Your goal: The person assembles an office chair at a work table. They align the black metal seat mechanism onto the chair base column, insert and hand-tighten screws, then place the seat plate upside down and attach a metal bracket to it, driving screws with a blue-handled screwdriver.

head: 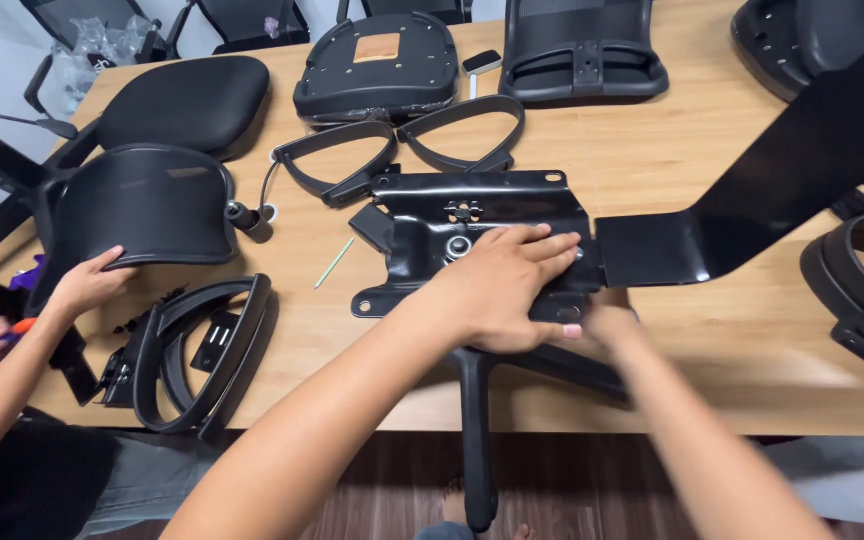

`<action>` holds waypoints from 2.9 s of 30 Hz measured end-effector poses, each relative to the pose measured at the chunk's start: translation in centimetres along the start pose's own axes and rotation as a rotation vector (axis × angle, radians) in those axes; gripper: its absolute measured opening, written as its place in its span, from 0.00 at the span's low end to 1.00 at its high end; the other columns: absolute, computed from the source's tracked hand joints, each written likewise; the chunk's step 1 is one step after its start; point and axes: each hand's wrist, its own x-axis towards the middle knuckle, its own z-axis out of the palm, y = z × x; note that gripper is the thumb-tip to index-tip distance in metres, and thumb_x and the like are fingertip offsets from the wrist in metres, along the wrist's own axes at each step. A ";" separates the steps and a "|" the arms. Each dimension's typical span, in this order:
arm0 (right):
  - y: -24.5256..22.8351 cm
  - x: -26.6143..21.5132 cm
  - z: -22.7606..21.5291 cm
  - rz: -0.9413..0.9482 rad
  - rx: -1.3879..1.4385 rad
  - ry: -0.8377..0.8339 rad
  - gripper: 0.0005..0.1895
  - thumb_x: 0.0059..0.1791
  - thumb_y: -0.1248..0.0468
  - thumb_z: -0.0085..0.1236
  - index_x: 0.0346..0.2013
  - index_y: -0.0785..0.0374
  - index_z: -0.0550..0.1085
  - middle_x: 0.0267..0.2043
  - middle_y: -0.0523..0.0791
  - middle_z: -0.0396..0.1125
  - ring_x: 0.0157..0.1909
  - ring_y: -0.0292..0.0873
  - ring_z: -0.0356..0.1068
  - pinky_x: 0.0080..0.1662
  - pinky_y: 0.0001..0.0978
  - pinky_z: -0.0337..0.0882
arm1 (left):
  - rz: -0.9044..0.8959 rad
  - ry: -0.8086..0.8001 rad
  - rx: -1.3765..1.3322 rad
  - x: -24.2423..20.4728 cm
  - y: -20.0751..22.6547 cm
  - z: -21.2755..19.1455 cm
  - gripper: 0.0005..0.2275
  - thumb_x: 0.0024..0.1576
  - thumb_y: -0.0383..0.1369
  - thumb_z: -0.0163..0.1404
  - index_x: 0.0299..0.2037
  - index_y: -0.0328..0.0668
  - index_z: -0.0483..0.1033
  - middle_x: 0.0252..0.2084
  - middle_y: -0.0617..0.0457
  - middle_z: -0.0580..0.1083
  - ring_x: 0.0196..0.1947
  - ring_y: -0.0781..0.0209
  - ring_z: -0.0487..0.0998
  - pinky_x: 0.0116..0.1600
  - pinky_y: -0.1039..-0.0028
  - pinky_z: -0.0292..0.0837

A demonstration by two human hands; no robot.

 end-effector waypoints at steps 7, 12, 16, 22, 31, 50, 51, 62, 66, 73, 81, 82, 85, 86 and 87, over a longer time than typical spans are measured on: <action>0.9 4.7 -1.4 -0.191 -0.699 0.082 0.29 0.45 0.66 0.64 0.59 0.63 0.66 0.57 0.50 0.66 0.58 0.40 0.68 0.54 0.35 0.73 | -0.006 -0.029 0.025 1.0 -1.6 -0.5 0.41 0.52 0.60 0.49 0.67 0.33 0.64 0.75 0.48 0.56 0.75 0.44 0.52 0.74 0.56 0.46; 2.0 6.0 -2.6 0.057 -0.697 -0.163 0.26 0.43 0.68 0.63 0.56 0.64 0.72 0.53 0.48 0.74 0.54 0.43 0.74 0.51 0.35 0.76 | -0.002 -0.024 0.039 1.5 -2.4 -0.4 0.40 0.53 0.60 0.49 0.67 0.33 0.64 0.75 0.48 0.55 0.74 0.42 0.52 0.74 0.55 0.45; -2.8 2.0 4.5 -0.158 -0.548 0.108 0.33 0.40 0.66 0.68 0.59 0.66 0.68 0.54 0.49 0.72 0.55 0.44 0.74 0.53 0.34 0.74 | 0.009 -0.026 0.026 1.9 -3.6 -0.6 0.40 0.53 0.60 0.49 0.67 0.34 0.63 0.75 0.48 0.55 0.74 0.42 0.51 0.74 0.55 0.45; -5.1 3.9 2.3 -0.161 -0.560 0.108 0.41 0.35 0.63 0.76 0.60 0.65 0.68 0.55 0.48 0.72 0.57 0.44 0.74 0.55 0.36 0.75 | 0.072 -0.046 0.023 1.7 -3.7 -1.4 0.39 0.54 0.57 0.51 0.67 0.32 0.65 0.75 0.47 0.56 0.74 0.43 0.53 0.74 0.56 0.46; -6.6 1.2 7.4 -0.330 -0.379 0.248 0.43 0.32 0.59 0.80 0.57 0.64 0.68 0.53 0.46 0.72 0.55 0.42 0.74 0.54 0.33 0.75 | 0.084 -0.022 0.012 1.4 -4.2 -1.5 0.39 0.54 0.56 0.54 0.67 0.29 0.64 0.74 0.44 0.58 0.74 0.41 0.54 0.74 0.58 0.47; -4.6 2.8 4.3 -0.016 -0.202 0.094 0.40 0.35 0.65 0.77 0.60 0.64 0.70 0.56 0.46 0.73 0.58 0.42 0.74 0.57 0.35 0.75 | 0.109 -0.015 -0.050 1.4 -3.8 -2.4 0.37 0.52 0.51 0.59 0.67 0.31 0.65 0.73 0.45 0.61 0.73 0.42 0.56 0.74 0.60 0.51; -4.9 3.0 3.3 0.116 -0.215 -0.062 0.39 0.36 0.67 0.76 0.60 0.64 0.72 0.57 0.47 0.74 0.58 0.44 0.75 0.58 0.37 0.75 | 0.102 -0.015 -0.056 1.3 -3.6 -2.4 0.37 0.52 0.50 0.59 0.67 0.32 0.65 0.73 0.45 0.61 0.73 0.42 0.56 0.74 0.60 0.51; -2.1 -0.6 7.3 0.187 1.216 -0.139 0.32 0.53 0.46 0.52 0.67 0.59 0.64 0.62 0.47 0.68 0.63 0.47 0.70 0.62 0.44 0.73 | 0.091 -0.022 -0.077 1.0 -3.7 -2.2 0.37 0.50 0.51 0.60 0.66 0.34 0.67 0.72 0.47 0.62 0.73 0.44 0.56 0.74 0.60 0.51; -4.3 1.1 7.8 0.396 1.180 0.071 0.30 0.57 0.42 0.39 0.64 0.57 0.67 0.59 0.47 0.70 0.60 0.47 0.71 0.56 0.41 0.77 | 0.103 -0.022 -0.070 1.1 -3.6 -2.2 0.37 0.50 0.50 0.59 0.67 0.34 0.66 0.72 0.47 0.62 0.73 0.44 0.56 0.74 0.61 0.51; -4.6 1.0 5.2 0.494 1.387 -0.505 0.28 0.61 0.46 0.31 0.65 0.60 0.67 0.62 0.49 0.67 0.58 0.48 0.71 0.53 0.40 0.75 | 0.137 -0.011 -0.069 1.1 -3.9 -2.0 0.38 0.50 0.50 0.60 0.67 0.33 0.66 0.72 0.46 0.62 0.73 0.44 0.57 0.74 0.61 0.51; -4.1 2.4 5.0 0.297 0.664 -0.115 0.25 0.52 0.54 0.49 0.62 0.60 0.67 0.61 0.49 0.68 0.61 0.48 0.71 0.61 0.45 0.74 | 0.174 -0.014 -0.073 0.9 -4.0 -2.2 0.37 0.51 0.50 0.60 0.67 0.33 0.67 0.72 0.44 0.62 0.73 0.43 0.57 0.74 0.61 0.51; -1.8 3.1 3.8 0.296 0.663 -0.115 0.25 0.52 0.54 0.49 0.62 0.60 0.67 0.61 0.49 0.68 0.61 0.48 0.71 0.61 0.45 0.74 | 0.176 -0.013 -0.072 0.8 -3.9 -2.3 0.37 0.51 0.50 0.60 0.67 0.33 0.67 0.72 0.44 0.62 0.73 0.43 0.57 0.74 0.61 0.51; 0.6 3.2 2.1 0.401 0.859 -0.565 0.25 0.57 0.53 0.46 0.64 0.65 0.64 0.62 0.54 0.66 0.60 0.51 0.69 0.55 0.43 0.74 | 0.163 -0.018 -0.065 0.9 -3.4 -2.2 0.37 0.51 0.51 0.60 0.66 0.33 0.67 0.72 0.45 0.62 0.73 0.43 0.58 0.74 0.61 0.51; -1.9 2.1 3.1 0.423 1.054 -0.397 0.25 0.56 0.49 0.40 0.61 0.62 0.65 0.58 0.50 0.66 0.57 0.47 0.68 0.53 0.38 0.72 | 0.163 -0.015 -0.067 1.1 -3.3 -2.1 0.37 0.51 0.51 0.60 0.66 0.33 0.67 0.72 0.45 0.62 0.73 0.44 0.58 0.74 0.61 0.51; -4.1 1.1 4.5 0.444 1.249 -0.226 0.27 0.55 0.44 0.34 0.57 0.59 0.65 0.55 0.46 0.65 0.54 0.43 0.67 0.51 0.33 0.71 | 0.155 -0.015 -0.067 1.0 -3.4 -2.1 0.37 0.50 0.51 0.60 0.66 0.33 0.67 0.72 0.45 0.62 0.73 0.44 0.58 0.74 0.61 0.51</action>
